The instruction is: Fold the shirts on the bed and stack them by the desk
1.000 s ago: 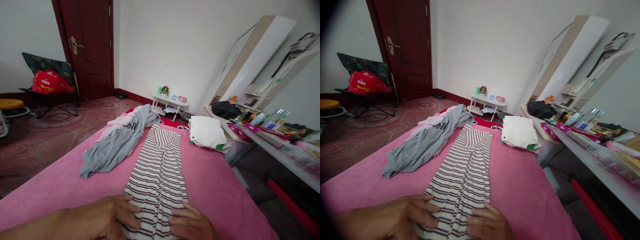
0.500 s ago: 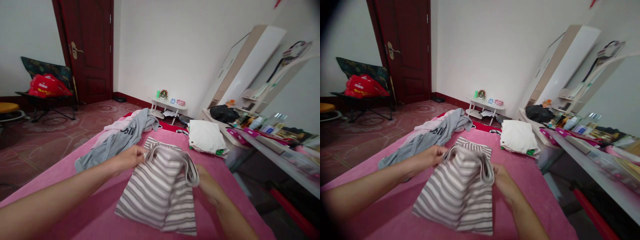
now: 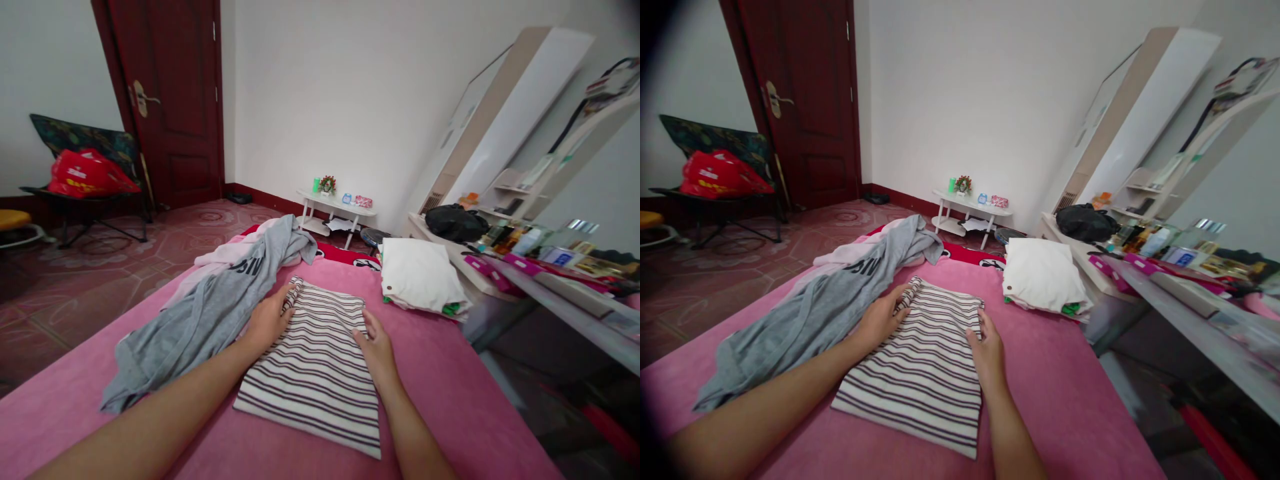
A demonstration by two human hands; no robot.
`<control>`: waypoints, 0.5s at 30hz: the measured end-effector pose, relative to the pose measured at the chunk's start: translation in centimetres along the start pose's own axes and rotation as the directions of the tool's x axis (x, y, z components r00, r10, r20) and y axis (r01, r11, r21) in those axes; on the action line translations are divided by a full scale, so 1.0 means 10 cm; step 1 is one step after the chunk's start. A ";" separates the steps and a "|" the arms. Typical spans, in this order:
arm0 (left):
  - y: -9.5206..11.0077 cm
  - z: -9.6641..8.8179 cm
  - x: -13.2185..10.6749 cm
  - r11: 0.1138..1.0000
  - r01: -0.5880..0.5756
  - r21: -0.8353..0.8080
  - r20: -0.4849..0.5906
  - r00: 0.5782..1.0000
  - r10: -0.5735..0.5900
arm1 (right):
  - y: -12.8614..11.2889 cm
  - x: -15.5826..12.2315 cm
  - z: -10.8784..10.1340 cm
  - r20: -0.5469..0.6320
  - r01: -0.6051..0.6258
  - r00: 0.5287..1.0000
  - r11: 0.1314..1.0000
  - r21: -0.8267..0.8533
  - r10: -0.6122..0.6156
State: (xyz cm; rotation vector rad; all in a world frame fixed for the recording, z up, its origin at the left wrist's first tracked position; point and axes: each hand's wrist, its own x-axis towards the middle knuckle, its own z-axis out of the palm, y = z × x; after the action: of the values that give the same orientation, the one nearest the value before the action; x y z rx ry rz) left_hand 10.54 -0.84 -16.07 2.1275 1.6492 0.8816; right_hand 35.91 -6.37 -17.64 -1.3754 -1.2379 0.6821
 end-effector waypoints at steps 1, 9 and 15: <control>-0.01 0.00 0.02 0.999 -0.038 -0.030 -0.016 0.999 0.038 | -0.02 -0.01 0.00 0.001 0.043 0.999 0.998 -0.050 -0.043; -0.02 -0.01 0.16 0.979 -0.197 -0.055 -0.160 0.970 0.186 | -0.04 0.11 -0.05 -0.097 0.161 0.973 0.916 -0.367 -0.210; -0.05 0.11 0.19 0.997 -0.020 -0.080 -0.084 0.996 0.013 | -0.06 0.28 0.04 -0.107 -0.146 0.985 0.983 -0.111 0.135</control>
State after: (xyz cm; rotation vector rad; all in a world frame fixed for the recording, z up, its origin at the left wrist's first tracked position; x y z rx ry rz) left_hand 11.13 1.23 -16.66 2.0790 1.6083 1.0378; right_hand 36.17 -3.76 -16.50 -1.5877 -1.1250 0.6380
